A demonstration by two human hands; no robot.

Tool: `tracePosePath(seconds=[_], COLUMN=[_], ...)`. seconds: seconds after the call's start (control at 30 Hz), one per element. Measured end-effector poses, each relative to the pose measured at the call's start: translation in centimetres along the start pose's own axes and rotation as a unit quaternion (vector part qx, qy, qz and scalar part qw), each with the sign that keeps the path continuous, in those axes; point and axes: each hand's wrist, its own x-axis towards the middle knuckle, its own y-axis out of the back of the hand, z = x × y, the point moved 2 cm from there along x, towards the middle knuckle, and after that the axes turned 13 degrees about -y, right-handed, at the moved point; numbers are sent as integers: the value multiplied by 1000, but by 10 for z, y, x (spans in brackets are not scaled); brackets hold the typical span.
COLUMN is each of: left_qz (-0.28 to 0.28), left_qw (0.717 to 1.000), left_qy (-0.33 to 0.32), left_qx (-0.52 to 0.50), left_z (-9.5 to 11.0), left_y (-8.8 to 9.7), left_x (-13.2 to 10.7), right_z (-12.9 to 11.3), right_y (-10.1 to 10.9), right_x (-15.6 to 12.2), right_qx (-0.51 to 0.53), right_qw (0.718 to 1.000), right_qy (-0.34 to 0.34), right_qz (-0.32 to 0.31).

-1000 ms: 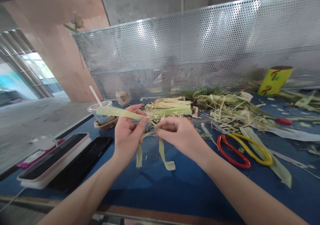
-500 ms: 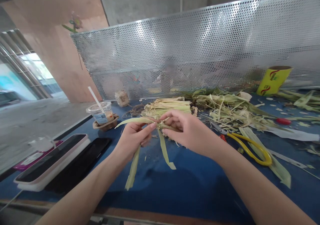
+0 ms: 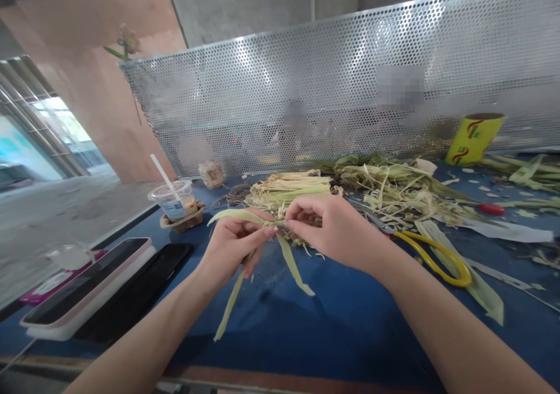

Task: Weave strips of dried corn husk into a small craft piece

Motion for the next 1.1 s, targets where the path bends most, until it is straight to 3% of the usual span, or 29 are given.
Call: tracePosePath(seconds=[0.13,0.2,0.27,0.3,0.33,0.43,0.5,0.77,0.93,1.0,1.1], left_qz=[11,31,58,68,76,92,100,148,140,125,111], left_qw=[1000,999,998,997,996,995,994,985,987,990,992], left_qy=[14,2,-20,-27,-30,-26,-28,-4,5,16,15], left_qx=[-2,-16,-29,-31,-32,-37,-43,-84,-79,-66,-50], left_z=[1,0,-1,-1,-2,-4,-5,-1,0,0,-1], left_y=[1,3,5,6,7,7,7,10,10,9,7], left_x=[0,2,3,4,4,4,4,7,7,6,5], right_z=[1,-1,-5,-7,-8,-6,-3,0,3,7,10], right_y=[5,5,0,-4,-10,-26,-32,-21,-11,-13,-24], right_x=[0,-1,-4,-6,-7,-8,-8,-6,-5,-3,2], right_qx=[-43,-102,-156,-167,-168,-137,-118,-31,-13,37,196], right_qw=[998,984,952,943,946,981,990,999,995,992,974], right_qy=[-3,23,63,79,87,61,36,4,-29,-44,-60], right_qz=[42,144,256,276,263,124,71,-34,-99,-109,-100])
